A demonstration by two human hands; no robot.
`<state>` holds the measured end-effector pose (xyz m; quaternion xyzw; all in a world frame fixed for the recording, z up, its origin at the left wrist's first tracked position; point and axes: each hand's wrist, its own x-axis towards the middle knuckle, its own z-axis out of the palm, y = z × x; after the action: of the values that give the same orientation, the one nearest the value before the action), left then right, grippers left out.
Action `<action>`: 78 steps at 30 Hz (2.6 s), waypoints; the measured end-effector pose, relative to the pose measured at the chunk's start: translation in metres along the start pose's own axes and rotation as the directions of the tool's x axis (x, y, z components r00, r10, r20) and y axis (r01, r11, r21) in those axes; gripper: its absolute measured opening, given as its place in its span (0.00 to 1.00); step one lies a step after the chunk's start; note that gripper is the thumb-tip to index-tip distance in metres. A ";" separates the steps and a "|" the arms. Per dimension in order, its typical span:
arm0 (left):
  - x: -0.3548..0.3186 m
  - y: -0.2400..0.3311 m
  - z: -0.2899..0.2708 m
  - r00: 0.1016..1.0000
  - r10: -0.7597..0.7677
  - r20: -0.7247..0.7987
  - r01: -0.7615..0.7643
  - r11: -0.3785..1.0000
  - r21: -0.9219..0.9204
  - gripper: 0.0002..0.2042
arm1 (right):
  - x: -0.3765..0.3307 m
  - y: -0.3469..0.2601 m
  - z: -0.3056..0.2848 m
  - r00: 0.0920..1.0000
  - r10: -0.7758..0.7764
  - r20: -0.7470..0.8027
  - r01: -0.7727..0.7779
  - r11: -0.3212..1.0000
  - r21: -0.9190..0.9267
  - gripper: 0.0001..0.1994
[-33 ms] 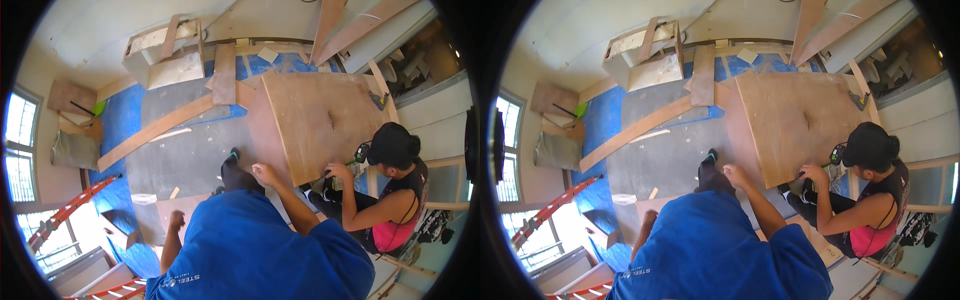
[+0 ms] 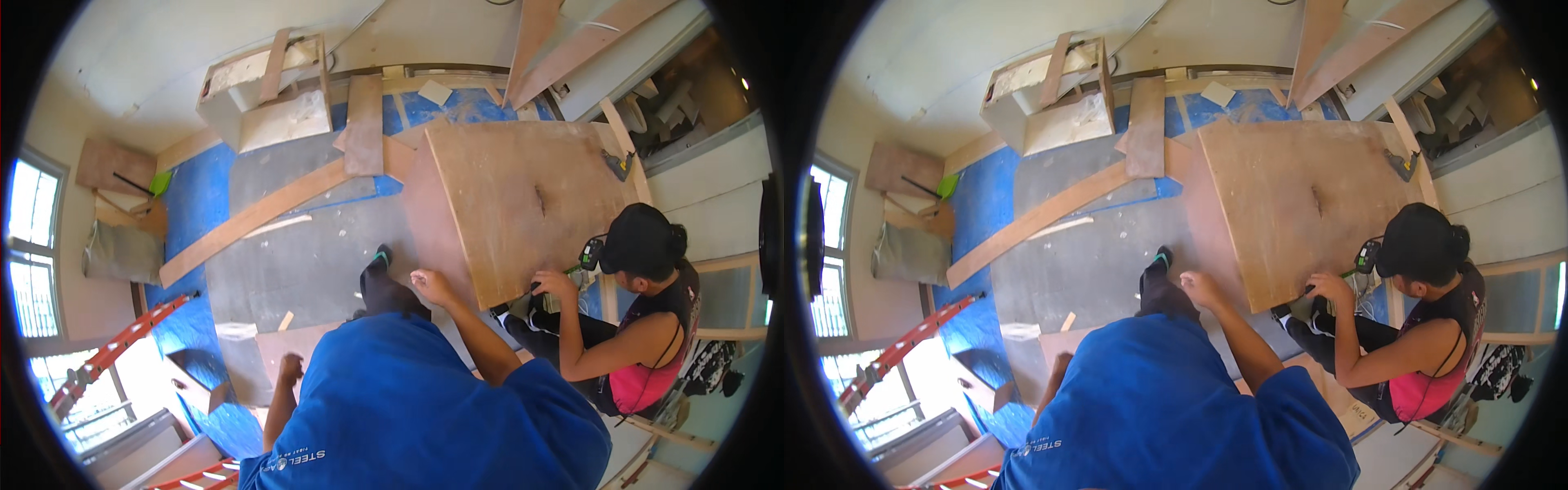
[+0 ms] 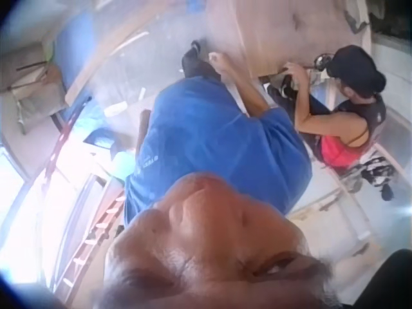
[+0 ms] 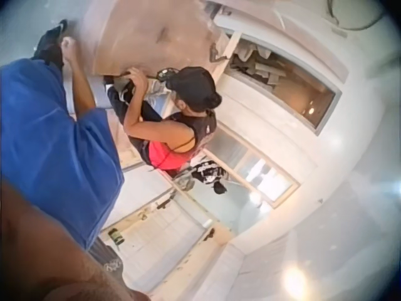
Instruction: The person collaborates with others to measure, align, and test-fit plywood panels for a cabinet or wall structure, using a tape measure and a drill to secure or adjust components.
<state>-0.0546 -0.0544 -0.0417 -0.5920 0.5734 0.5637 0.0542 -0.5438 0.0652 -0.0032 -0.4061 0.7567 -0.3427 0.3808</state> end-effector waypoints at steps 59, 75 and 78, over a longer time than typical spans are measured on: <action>0.545 0.615 -0.059 0.698 -0.242 0.673 -0.536 0.446 0.717 0.09 | 0.158 -0.051 0.217 -0.006 0.936 -0.353 -0.398 0.322 0.859 0.16; 0.530 0.632 -0.044 0.677 -0.225 0.701 -0.484 0.582 0.654 0.08 | 0.166 -0.055 0.219 0.063 0.956 -0.287 -0.472 0.282 0.835 0.15; 0.537 0.619 -0.049 0.707 -0.173 0.686 -0.529 0.515 0.675 0.12 | 0.165 -0.055 0.224 0.051 0.958 -0.281 -0.451 0.273 0.850 0.16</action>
<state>-0.6407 -0.6287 -0.0553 -0.1707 0.7699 0.3930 0.4730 -0.3958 -0.1505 -0.1128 0.3914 0.7875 -0.4231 0.2185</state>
